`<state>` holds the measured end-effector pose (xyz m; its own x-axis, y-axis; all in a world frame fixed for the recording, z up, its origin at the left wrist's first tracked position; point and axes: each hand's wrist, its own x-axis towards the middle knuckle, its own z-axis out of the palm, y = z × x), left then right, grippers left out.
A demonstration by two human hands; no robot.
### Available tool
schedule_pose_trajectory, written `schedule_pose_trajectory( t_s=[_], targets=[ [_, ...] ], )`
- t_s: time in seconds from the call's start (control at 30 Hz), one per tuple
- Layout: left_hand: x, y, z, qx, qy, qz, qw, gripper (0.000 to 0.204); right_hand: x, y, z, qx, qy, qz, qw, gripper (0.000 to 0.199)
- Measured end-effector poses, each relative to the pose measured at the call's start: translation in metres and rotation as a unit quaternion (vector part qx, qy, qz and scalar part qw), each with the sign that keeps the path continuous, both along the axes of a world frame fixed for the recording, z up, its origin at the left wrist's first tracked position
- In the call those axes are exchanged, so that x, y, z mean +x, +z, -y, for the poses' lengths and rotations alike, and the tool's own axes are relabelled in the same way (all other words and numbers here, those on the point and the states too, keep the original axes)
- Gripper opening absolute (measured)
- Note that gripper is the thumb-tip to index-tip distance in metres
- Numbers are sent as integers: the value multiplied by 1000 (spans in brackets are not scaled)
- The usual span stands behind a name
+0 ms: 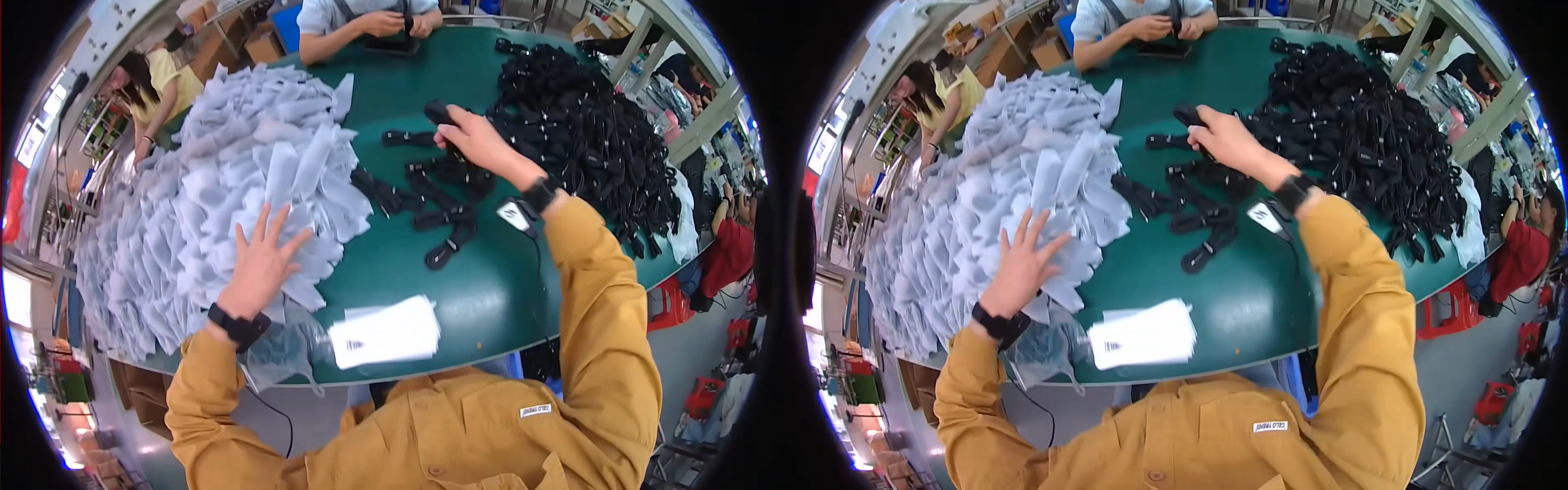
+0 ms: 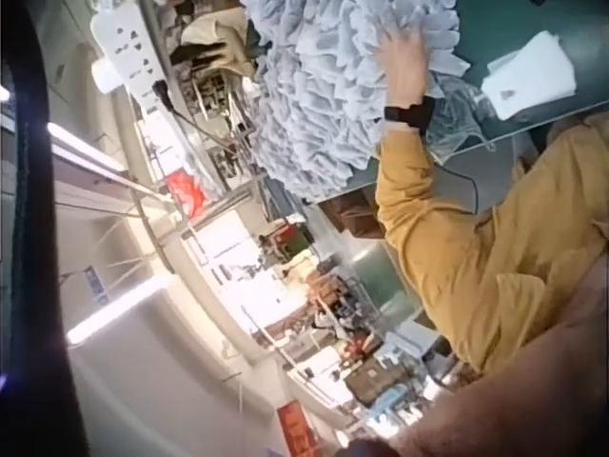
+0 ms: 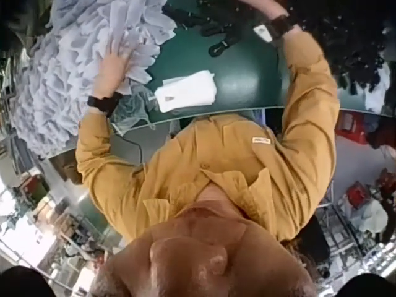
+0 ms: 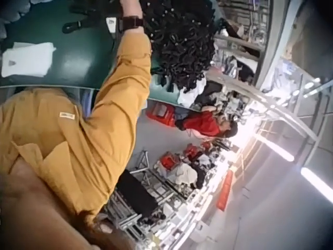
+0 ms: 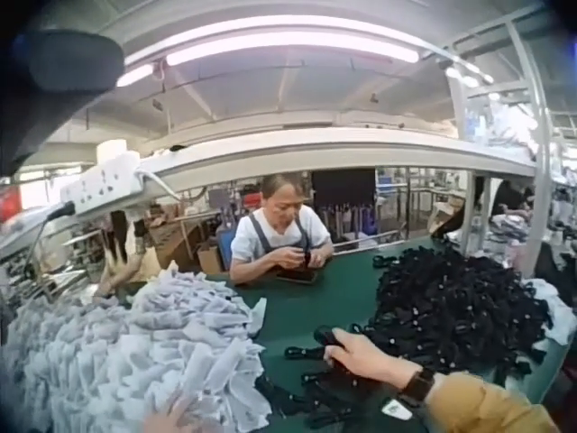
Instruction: The person picks up a cable from a pile, slides it into a plastic sleeve, and sets the packaged item aside on the table, repeating the process for several cables.
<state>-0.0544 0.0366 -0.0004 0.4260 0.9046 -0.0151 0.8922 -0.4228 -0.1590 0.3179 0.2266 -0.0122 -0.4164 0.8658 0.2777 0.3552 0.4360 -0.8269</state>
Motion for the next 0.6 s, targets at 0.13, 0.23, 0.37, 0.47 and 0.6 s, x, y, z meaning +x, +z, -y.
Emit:
schedule_pose_trajectory(
  t_s=[0.13, 0.23, 0.37, 0.47, 0.6],
  targets=[
    [2, -7, 86, -2, 76, 185, 980, 48, 24, 0, 101, -101, 67, 0, 993, 20],
    [2, -33, 152, -32, 195, 231, 953, 40, 32, -12, 171, -257, 27, 15, 966, 27],
    [-5, -67, 186, 6, 247, 268, 931, 33, 35, -47, 224, -301, -8, 5, 954, 35],
    [-8, -80, 185, 28, 246, 263, 933, 30, 26, -70, 243, -117, -23, 7, 993, 35],
    [-1, -73, 177, 64, 240, 222, 943, 27, 21, -79, 252, 47, -36, 49, 997, 36]
  ],
)
